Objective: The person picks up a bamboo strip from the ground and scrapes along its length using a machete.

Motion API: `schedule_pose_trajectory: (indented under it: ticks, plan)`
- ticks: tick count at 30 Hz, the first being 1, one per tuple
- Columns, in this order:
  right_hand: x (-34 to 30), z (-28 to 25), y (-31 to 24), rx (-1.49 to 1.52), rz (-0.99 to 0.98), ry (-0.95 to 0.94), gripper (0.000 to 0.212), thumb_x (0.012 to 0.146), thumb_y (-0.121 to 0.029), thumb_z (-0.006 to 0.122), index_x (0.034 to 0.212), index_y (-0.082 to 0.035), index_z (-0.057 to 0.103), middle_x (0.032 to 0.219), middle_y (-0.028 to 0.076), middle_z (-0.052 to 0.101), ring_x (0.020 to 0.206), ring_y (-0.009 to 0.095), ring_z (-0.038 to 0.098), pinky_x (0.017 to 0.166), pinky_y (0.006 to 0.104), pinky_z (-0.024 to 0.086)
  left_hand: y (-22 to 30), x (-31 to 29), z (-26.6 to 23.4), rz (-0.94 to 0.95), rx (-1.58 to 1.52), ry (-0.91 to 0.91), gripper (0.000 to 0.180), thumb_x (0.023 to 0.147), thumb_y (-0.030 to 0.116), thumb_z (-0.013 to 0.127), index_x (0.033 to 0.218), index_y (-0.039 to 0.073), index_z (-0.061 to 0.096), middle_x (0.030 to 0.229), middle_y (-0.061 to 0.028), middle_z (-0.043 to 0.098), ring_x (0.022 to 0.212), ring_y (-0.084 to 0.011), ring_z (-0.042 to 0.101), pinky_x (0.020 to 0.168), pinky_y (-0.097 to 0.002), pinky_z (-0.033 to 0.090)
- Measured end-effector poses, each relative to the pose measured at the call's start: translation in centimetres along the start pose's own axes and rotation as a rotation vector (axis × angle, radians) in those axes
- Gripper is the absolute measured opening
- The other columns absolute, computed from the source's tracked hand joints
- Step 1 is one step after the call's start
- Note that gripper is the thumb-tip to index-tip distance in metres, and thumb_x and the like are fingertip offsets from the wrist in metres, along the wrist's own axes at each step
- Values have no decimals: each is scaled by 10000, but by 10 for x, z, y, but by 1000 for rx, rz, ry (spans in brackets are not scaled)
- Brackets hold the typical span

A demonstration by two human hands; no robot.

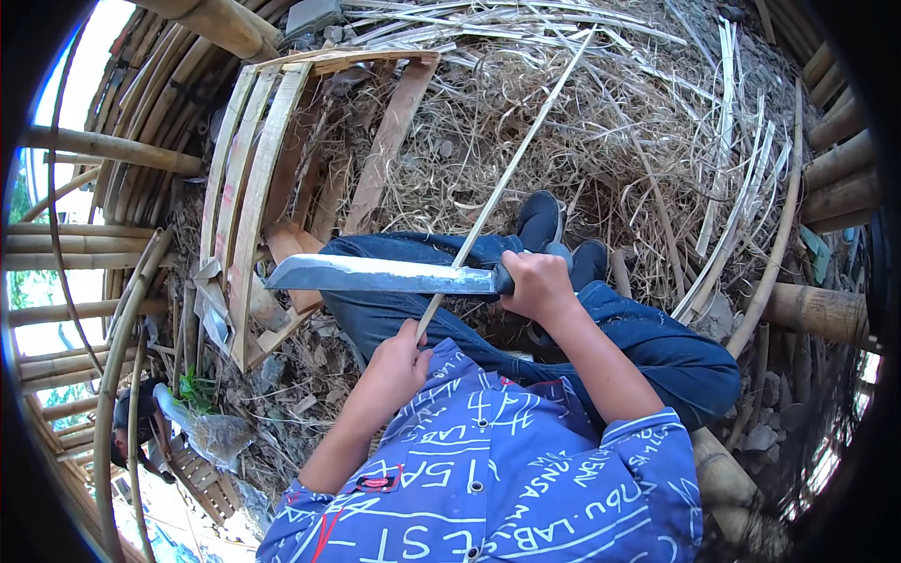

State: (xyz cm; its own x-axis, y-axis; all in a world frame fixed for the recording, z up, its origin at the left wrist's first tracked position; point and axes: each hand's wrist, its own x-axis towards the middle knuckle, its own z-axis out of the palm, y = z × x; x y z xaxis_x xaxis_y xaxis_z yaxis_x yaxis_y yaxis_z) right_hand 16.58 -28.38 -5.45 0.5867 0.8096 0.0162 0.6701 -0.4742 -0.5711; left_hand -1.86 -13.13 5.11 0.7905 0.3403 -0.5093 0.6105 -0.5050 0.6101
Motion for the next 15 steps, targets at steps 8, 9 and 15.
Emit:
schedule_pose_trajectory:
  ticks: [8, 9, 15]
  plan:
    - [9, -43, 113, -246, 654, 79, 199, 712, -216, 654, 864, -87, 652, 852, 177, 686, 832, 368, 672, 751, 473, 534, -8, -24, -15, -68, -92, -58, 217, 828, 43, 659, 903, 6, 459, 652, -131, 542, 554, -186, 535, 536, -338, 454]
    - [7, -53, 131, -246, 684, 79, 197, 712, -208, 648, 862, -82, 652, 858, 181, 685, 835, 376, 668, 758, 478, 532, -6, -27, -18, -69, -60, -68, 219, 824, 45, 664, 898, 7, 461, 652, -127, 539, 556, -181, 531, 538, -335, 454]
    - [6, -57, 136, -285, 637, 77, 210, 707, -191, 643, 873, -62, 642, 907, 180, 684, 858, 384, 659, 772, 483, 526, -14, -24, -13, -92, -77, -84, 221, 815, 39, 665, 885, -7, 460, 635, -180, 574, 593, -300, 629, 555, -370, 483]
